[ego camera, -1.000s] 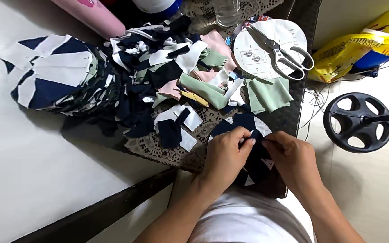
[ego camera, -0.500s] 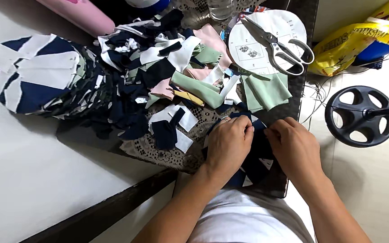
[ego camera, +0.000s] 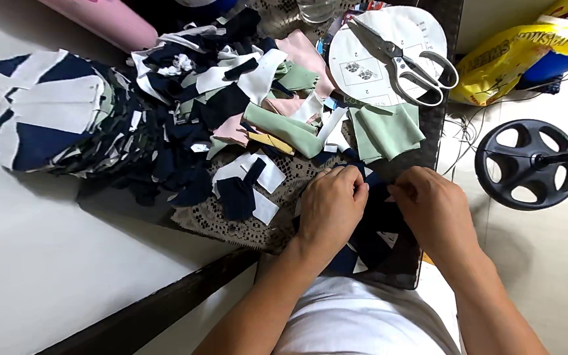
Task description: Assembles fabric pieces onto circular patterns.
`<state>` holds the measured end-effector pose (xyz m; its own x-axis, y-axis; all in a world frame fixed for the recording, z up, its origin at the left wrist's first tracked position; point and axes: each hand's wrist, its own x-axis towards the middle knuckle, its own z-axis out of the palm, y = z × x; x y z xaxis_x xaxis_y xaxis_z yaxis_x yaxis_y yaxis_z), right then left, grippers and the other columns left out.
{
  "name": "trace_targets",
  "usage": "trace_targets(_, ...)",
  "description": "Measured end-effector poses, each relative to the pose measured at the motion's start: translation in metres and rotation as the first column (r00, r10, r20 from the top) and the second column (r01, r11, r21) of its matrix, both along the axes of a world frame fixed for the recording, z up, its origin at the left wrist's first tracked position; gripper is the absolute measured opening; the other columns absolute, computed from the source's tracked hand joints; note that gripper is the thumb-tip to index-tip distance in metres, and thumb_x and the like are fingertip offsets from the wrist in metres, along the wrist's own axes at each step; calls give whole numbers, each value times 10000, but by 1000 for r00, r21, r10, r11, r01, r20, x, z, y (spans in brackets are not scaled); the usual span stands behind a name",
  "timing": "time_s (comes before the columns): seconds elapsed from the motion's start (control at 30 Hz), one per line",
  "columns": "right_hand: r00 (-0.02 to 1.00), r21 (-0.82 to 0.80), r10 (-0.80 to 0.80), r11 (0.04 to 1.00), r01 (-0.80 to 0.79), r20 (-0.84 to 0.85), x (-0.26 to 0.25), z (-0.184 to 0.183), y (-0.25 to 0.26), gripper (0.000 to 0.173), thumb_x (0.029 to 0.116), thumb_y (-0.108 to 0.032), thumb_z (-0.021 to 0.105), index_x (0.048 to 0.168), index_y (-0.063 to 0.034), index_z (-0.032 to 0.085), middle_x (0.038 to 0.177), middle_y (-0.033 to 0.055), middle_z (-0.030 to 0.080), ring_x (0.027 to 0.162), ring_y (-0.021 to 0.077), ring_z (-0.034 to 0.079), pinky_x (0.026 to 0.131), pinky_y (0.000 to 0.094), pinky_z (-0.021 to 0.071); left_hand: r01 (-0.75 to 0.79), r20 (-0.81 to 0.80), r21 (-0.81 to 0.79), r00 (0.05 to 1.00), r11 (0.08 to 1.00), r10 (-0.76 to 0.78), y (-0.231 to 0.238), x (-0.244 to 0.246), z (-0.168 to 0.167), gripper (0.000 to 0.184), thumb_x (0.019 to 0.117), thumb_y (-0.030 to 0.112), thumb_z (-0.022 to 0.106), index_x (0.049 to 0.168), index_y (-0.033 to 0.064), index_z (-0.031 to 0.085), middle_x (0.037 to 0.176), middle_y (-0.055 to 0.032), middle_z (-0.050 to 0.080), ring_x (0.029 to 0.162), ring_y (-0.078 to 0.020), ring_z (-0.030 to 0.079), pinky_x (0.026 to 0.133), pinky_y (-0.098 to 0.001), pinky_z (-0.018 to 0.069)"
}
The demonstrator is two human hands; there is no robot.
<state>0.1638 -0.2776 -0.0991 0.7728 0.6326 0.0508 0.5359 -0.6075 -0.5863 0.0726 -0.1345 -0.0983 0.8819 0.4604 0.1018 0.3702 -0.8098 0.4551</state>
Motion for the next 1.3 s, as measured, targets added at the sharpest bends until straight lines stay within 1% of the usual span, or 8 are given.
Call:
trace_targets(0.17,996,123,-17,992,7,84,-1,-5,-14,111,938,-103,660,999,-65,745,884,97,662,794,261,658,654,442,540,-5,-7,-10,1000,1000,5,1,0,0,109,900,162,724,823,87,703,698,-34,631,640,-186,609,599,-384,491)
trace_targets(0.33,974,151,62,984,-96,218,-7,-21,-5,216,966,-149,611,1079,-185,792,1208,130,675,1185,386,583,974,615,424,-1,3,0,1000,1000,1,1,1,0,102,891,151,720,814,86,703,697,-38,633,643,-189,613,597,-382,491)
trace_targets(0.43,960,114,88,986,-122,265,-5,-31,-1,262,972,-166,592,1128,-258,781,1362,146,618,1337,431,488,1031,658,362,6,-22,-29,1000,1000,-7,3,-1,2,76,904,151,723,866,87,706,716,-35,643,650,-178,622,612,-381,506)
trace_targets(0.67,965,112,82,987,-114,250,-5,-36,-3,276,981,-180,580,1142,-277,782,1386,146,610,1353,439,471,1027,655,357,-19,-12,95,1000,995,21,18,-21,18,98,922,126,696,986,60,729,888,-95,707,798,-264,686,691,-460,550)
trace_targets(0.73,967,114,80,987,-111,244,-6,-37,-3,283,982,-184,573,1151,-276,781,1393,148,609,1363,441,468,1043,663,352,70,11,115,997,991,-72,13,-25,14,253,988,200,609,1128,31,735,1152,-146,711,1070,-336,683,864,-522,559)
trace_targets(0.83,969,126,76,986,-109,237,-6,-37,-3,273,993,-201,560,1137,-253,786,1391,162,618,1363,456,471,1021,656,373,254,-18,140,967,957,-254,-7,-30,-6,596,1069,448,405,1463,23,546,1557,-172,477,1473,-386,396,1149,-632,330)
trace_targets(0.97,966,132,78,985,-114,248,-4,-36,-2,283,999,-205,550,1133,-249,796,1352,189,640,1310,473,514,989,645,399,343,-85,164,939,925,-333,-23,-37,-23,802,1011,610,395,1544,10,430,1607,-174,409,1501,-383,354,1185,-647,243)
trace_targets(1.3,948,220,83,963,-156,308,-6,-24,3,293,1001,-174,518,1080,-163,800,1259,255,664,1245,492,551,970,615,416,441,-137,111,895,891,-426,-10,-36,-24,838,973,627,499,1587,70,371,1637,-138,371,1542,-330,282,1221,-603,187)
